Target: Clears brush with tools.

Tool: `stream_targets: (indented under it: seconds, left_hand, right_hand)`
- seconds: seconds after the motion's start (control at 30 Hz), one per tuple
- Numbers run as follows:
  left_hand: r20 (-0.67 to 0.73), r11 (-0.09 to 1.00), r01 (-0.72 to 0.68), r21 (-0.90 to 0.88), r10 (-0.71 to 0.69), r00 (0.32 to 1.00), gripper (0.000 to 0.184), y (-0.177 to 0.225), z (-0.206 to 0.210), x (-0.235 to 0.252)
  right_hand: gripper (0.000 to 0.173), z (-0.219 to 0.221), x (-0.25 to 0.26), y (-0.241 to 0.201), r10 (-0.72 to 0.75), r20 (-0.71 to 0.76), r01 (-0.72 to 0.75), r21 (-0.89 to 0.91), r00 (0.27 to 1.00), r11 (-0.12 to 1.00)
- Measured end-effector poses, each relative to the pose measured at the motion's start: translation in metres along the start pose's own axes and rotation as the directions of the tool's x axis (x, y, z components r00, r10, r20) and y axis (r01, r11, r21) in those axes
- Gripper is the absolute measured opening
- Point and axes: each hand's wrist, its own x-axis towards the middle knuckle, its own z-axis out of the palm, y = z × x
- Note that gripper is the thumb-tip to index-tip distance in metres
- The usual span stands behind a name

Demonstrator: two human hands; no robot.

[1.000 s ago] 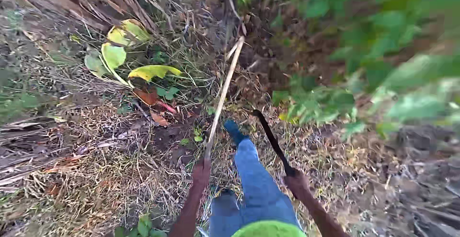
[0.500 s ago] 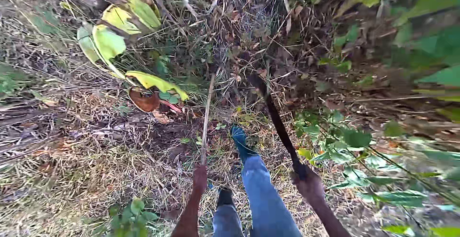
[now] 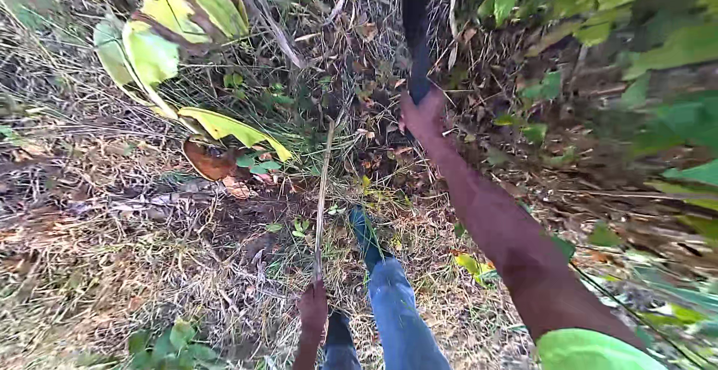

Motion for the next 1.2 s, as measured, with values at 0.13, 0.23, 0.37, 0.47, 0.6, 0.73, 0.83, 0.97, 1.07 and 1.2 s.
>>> stream_targets:
  seconds: [0.13,0.23,0.37,0.47,0.6,0.73,0.83,0.97,1.07,1.2]
  left_hand:
    - [0.048,0.992,0.078,0.099,-0.083,0.995,0.066,-0.038,-0.023,-0.022]
    - [0.081,0.96,0.156,0.234,-0.179,0.981,0.07,-0.121,-0.052,-0.064]
    - [0.098,0.932,0.168,0.322,-0.209,0.973,0.072,-0.148,-0.074,-0.061]
    - [0.062,0.914,0.142,0.38,-0.179,0.982,0.074,-0.154,-0.085,-0.049]
    - [0.017,0.936,0.054,0.347,-0.064,0.998,0.073,-0.165,-0.093,-0.054]
    - [0.045,0.926,0.073,0.371,-0.097,0.994,0.071,-0.19,-0.11,-0.089]
    - [0.074,0.919,0.049,0.39,-0.084,0.994,0.072,-0.224,-0.115,-0.101]
    - [0.046,0.883,0.069,0.465,-0.102,0.994,0.075,-0.214,-0.133,-0.078]
    - [-0.001,0.804,0.029,0.594,-0.035,0.999,0.078,-0.198,-0.182,-0.06]
    - [-0.061,0.691,-0.042,0.722,0.124,0.99,0.084,-0.169,-0.253,-0.035]
  right_hand:
    - [0.055,-0.117,-0.045,0.06,0.435,0.414,-0.038,-0.688,0.8,0.724]
    - [0.034,-0.175,-0.098,0.088,0.424,0.388,0.105,-0.827,0.819,0.553]
    - [0.039,-0.178,-0.108,0.046,0.317,0.335,0.076,-0.783,0.887,0.617]
    - [0.05,-0.14,-0.087,-0.003,0.169,0.256,0.036,-0.642,0.952,0.766]
    - [0.052,-0.065,-0.053,0.008,0.033,0.083,-0.007,-0.298,0.996,0.955]
    - [0.041,-0.119,-0.078,0.069,0.399,0.396,0.013,-0.724,0.827,0.69]
    - [0.04,-0.166,-0.103,0.078,0.516,0.336,0.045,-0.867,0.788,0.496]
    - [0.043,-0.204,-0.106,0.036,0.448,0.238,-0.122,-0.76,0.862,0.639]
    - [0.041,-0.209,-0.091,0.001,0.238,0.196,-0.111,-0.501,0.951,0.858]
    - [0.053,-0.107,-0.091,0.014,0.175,-0.06,-0.169,0.098,0.983,0.981]
